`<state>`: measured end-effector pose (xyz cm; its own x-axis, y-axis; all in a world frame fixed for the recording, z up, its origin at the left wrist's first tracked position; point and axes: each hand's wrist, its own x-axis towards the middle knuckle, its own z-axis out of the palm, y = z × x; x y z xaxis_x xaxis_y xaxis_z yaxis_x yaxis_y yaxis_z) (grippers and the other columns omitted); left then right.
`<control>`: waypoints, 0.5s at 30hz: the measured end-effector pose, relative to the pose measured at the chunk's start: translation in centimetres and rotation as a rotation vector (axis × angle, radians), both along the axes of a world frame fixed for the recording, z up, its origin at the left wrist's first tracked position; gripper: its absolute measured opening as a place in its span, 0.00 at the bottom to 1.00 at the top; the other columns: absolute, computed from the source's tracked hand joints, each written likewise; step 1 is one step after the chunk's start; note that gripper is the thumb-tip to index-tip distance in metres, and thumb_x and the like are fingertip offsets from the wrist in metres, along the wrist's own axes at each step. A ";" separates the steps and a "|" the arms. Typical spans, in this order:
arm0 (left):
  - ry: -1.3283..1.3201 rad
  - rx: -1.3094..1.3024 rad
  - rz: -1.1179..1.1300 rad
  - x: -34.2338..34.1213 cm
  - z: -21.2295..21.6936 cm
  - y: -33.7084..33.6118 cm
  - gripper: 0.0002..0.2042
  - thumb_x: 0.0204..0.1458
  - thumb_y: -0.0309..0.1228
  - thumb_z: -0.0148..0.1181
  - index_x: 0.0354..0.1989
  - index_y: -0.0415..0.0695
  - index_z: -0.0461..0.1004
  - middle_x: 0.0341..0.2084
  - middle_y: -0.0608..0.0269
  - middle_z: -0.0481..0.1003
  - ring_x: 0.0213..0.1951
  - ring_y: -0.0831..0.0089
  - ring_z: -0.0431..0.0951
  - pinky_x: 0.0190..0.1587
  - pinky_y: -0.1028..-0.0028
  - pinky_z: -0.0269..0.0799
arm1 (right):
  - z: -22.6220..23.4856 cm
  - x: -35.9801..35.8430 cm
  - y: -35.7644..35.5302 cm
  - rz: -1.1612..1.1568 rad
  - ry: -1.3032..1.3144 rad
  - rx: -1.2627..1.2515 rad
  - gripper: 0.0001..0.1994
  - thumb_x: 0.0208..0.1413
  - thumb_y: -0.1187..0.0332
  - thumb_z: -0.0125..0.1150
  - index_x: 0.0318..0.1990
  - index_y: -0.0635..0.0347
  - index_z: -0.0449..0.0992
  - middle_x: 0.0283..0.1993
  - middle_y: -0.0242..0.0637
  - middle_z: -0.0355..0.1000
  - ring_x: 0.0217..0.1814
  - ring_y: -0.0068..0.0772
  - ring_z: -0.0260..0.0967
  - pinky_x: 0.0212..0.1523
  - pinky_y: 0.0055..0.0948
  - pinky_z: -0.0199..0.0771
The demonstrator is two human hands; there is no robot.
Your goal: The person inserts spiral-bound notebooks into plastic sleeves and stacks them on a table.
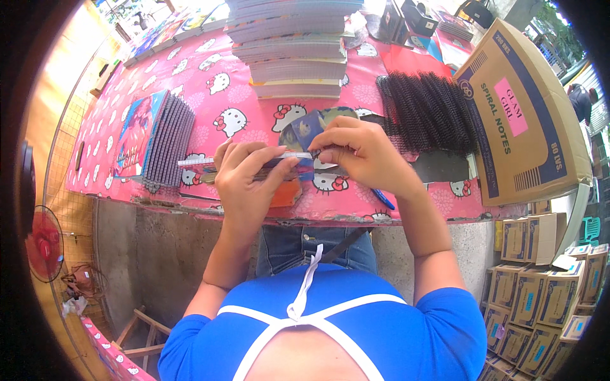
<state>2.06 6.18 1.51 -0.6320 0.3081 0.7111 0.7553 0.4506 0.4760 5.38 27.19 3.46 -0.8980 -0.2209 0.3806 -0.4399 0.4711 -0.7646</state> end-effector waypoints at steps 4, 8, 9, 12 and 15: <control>0.006 -0.001 0.008 0.0 -0.2 0.0 0.10 0.38 0.32 0.71 0.30 0.46 0.79 0.26 0.67 0.74 0.32 0.68 0.73 0.50 0.64 0.58 | 0.9 -0.3 0.7 0.057 -0.093 0.177 0.09 0.50 0.75 0.60 0.40 0.63 0.78 0.27 0.36 0.69 0.27 0.27 0.67 0.29 0.26 0.67; -0.005 -0.099 0.096 0.1 0.2 -0.1 0.11 0.38 0.35 0.71 0.31 0.47 0.80 0.27 0.67 0.75 0.34 0.69 0.73 0.54 0.61 0.54 | 1.3 0.5 -0.8 -0.063 -0.203 0.009 0.14 0.49 0.75 0.60 0.45 0.62 0.75 0.26 0.36 0.69 0.27 0.31 0.67 0.30 0.28 0.68; -0.021 -0.108 0.102 0.1 0.4 -0.4 0.12 0.38 0.34 0.71 0.31 0.47 0.80 0.27 0.67 0.76 0.34 0.70 0.73 0.55 0.60 0.53 | 0.7 0.7 -1.2 -0.107 -0.054 0.028 0.14 0.49 0.75 0.61 0.46 0.62 0.74 0.26 0.36 0.68 0.27 0.32 0.67 0.30 0.29 0.68; -0.042 -0.115 0.103 -0.1 0.5 -0.7 0.12 0.38 0.34 0.71 0.31 0.46 0.80 0.27 0.68 0.77 0.35 0.70 0.73 0.57 0.60 0.51 | 0.0 0.8 -0.7 -0.088 0.052 0.094 0.13 0.48 0.76 0.62 0.42 0.61 0.71 0.31 0.38 0.67 0.29 0.35 0.68 0.32 0.31 0.69; -0.038 -0.124 0.107 -0.1 0.3 -0.8 0.11 0.38 0.34 0.71 0.31 0.46 0.80 0.27 0.69 0.77 0.35 0.71 0.73 0.57 0.60 0.51 | 0.1 0.9 -1.2 -0.071 0.014 0.075 0.12 0.48 0.77 0.61 0.41 0.61 0.72 0.33 0.39 0.67 0.31 0.39 0.70 0.32 0.34 0.69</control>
